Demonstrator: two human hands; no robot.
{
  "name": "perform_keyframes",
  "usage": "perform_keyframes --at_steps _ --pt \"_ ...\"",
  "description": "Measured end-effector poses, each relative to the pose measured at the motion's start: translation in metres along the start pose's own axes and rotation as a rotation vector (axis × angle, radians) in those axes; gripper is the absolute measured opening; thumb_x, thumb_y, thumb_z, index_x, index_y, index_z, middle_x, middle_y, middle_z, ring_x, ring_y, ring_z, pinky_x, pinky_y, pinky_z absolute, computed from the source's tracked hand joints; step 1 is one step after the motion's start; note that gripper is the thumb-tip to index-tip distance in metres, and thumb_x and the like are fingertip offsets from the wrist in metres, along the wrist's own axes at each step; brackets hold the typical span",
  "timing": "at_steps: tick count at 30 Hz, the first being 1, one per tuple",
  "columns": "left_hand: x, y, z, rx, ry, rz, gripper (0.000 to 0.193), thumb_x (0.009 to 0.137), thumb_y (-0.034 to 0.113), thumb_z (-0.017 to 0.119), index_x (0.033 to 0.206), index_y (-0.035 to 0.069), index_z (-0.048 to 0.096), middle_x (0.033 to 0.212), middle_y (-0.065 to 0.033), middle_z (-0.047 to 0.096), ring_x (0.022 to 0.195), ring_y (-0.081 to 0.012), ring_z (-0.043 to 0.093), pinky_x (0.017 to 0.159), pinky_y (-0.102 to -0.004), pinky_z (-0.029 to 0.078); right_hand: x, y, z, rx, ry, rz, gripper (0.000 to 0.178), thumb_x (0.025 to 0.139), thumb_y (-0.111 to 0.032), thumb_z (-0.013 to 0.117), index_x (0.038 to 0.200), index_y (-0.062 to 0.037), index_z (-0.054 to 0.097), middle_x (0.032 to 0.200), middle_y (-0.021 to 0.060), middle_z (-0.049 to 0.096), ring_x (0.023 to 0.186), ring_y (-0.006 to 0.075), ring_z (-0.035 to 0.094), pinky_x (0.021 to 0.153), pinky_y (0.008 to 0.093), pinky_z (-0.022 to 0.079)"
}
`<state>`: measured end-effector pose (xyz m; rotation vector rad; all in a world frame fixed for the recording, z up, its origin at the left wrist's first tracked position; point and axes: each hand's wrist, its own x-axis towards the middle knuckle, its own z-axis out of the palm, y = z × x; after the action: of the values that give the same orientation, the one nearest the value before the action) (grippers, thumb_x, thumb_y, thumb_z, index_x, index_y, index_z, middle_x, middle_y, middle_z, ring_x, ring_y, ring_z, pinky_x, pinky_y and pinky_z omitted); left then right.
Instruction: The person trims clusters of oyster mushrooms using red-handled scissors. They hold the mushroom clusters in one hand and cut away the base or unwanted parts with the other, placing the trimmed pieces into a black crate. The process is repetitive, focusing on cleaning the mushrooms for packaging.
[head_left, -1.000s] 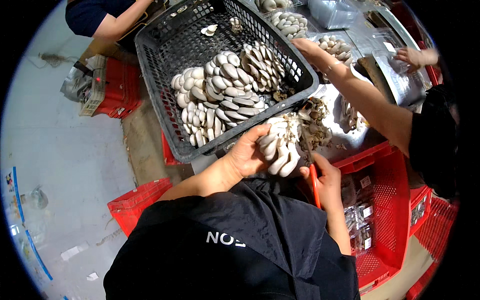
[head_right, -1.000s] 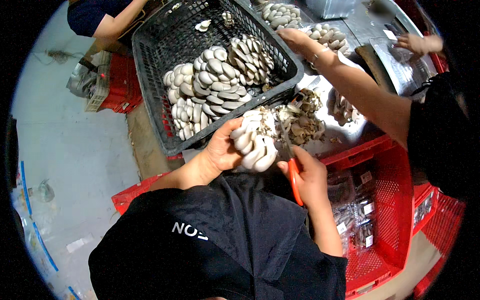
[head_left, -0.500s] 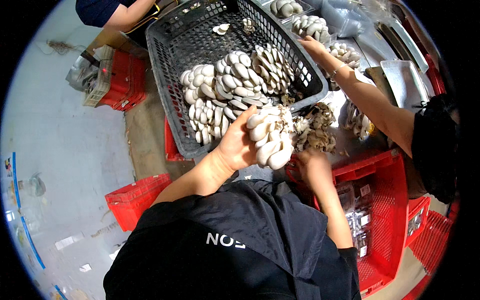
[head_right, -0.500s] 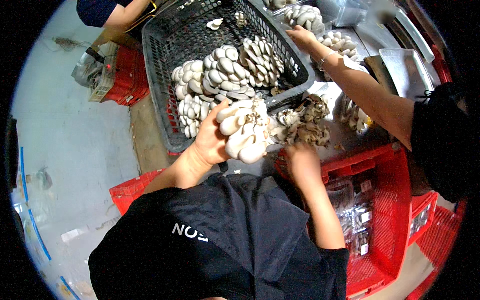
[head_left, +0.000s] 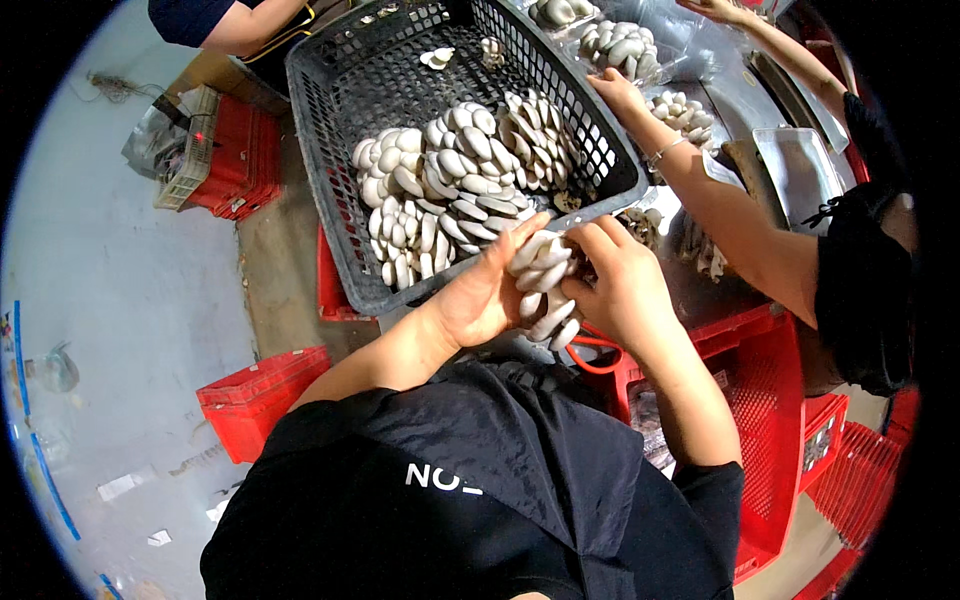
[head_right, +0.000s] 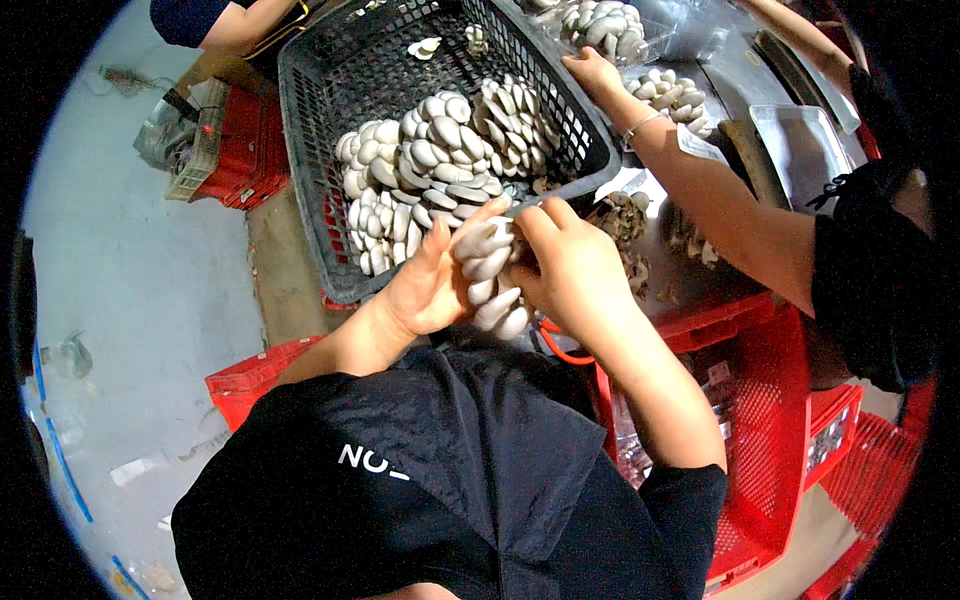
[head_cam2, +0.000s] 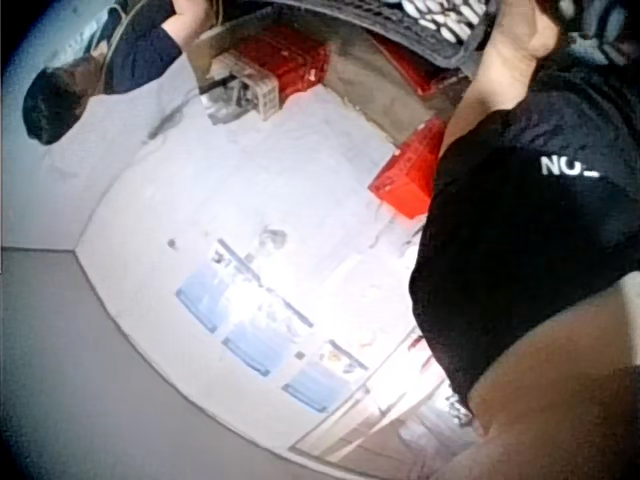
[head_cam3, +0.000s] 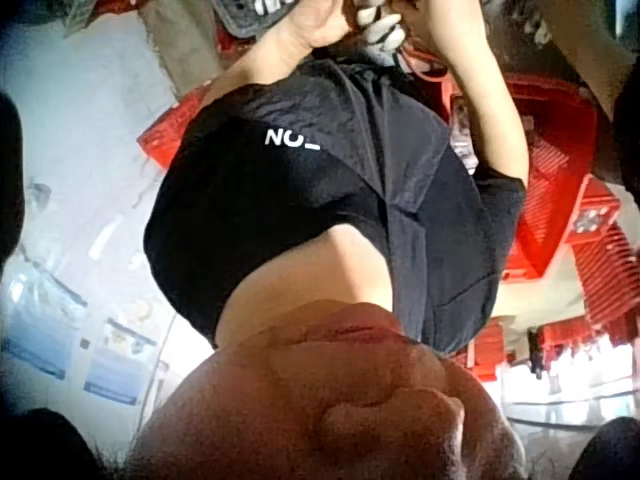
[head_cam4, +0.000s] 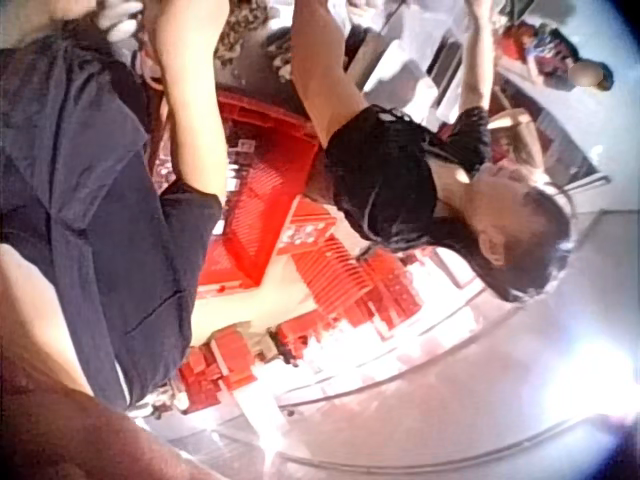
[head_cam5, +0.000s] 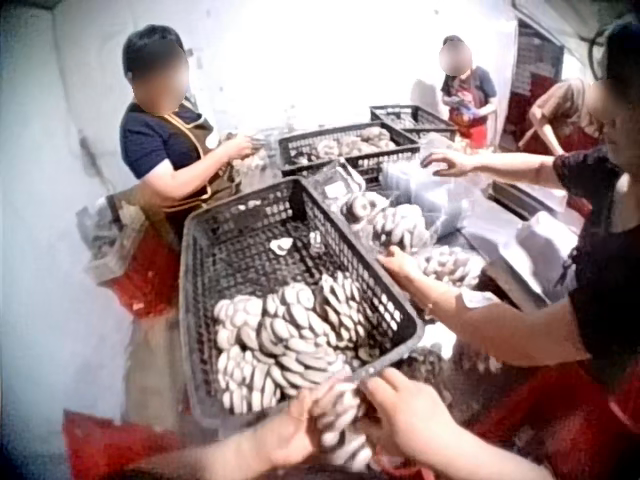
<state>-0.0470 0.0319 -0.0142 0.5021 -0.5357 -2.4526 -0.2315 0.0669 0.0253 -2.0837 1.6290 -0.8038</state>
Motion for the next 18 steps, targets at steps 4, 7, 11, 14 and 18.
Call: perform_keyframes --at_steps 4,7,11,14,18 --pt "-0.004 -0.008 0.005 0.27 0.032 0.148 0.116 0.067 0.036 0.085 0.15 0.009 0.009 0.141 -0.01 0.035 0.129 -0.0206 0.038 0.106 -0.0343 0.034 0.001 -0.005 0.004 0.062 0.036 0.056 0.039 0.063 -0.008 0.074 0.096 -0.0052 0.054 0.089 0.0147 0.055 0.078 0.038 0.06 0.067 0.0447 0.05" --pt "-0.008 -0.008 0.006 0.337 0.043 0.181 0.124 0.062 0.032 0.089 0.151 0.01 0.006 0.143 -0.0096 0.032 0.13 -0.0202 0.036 0.108 -0.0339 0.03 0.003 -0.004 0.01 0.036 0.03 0.114 0.039 0.062 -0.007 0.075 0.095 -0.0053 0.053 0.086 0.0151 0.055 0.078 0.0379 0.06 0.066 0.045 0.05" --pt "-0.009 -0.02 0.004 0.513 0.045 0.246 0.128 0.06 0.022 0.091 0.151 0.012 0.002 0.145 -0.0101 0.028 0.131 -0.0204 0.033 0.109 -0.0345 0.028 0.002 -0.002 0.018 0.014 0.065 0.106 0.035 0.062 -0.005 0.073 0.091 -0.0047 0.055 0.08 0.0152 0.056 0.075 0.0378 0.06 0.065 0.0447 0.05" --pt "-0.01 -0.023 0.007 0.603 0.095 0.253 0.11 0.067 0.003 0.081 0.15 0.012 0.01 0.138 -0.008 0.034 0.127 -0.0184 0.037 0.107 -0.0338 0.032 0.0 0.003 0.025 -0.039 0.13 0.072 0.025 0.063 -0.004 0.072 0.084 -0.0037 0.059 0.078 0.0143 0.057 0.07 0.0357 0.06 0.062 0.0425 0.05" --pt "-0.008 -0.016 0.003 0.519 0.08 0.237 0.096 0.068 -0.001 0.074 0.146 0.011 0.02 0.133 -0.0062 0.04 0.122 -0.0162 0.041 0.104 -0.0328 0.035 0.0 -0.001 0.019 0.133 0.207 0.136 0.018 0.064 -0.002 0.07 0.082 -0.0019 0.065 0.072 0.0119 0.058 0.065 0.0291 0.061 0.06 0.0347 0.05"
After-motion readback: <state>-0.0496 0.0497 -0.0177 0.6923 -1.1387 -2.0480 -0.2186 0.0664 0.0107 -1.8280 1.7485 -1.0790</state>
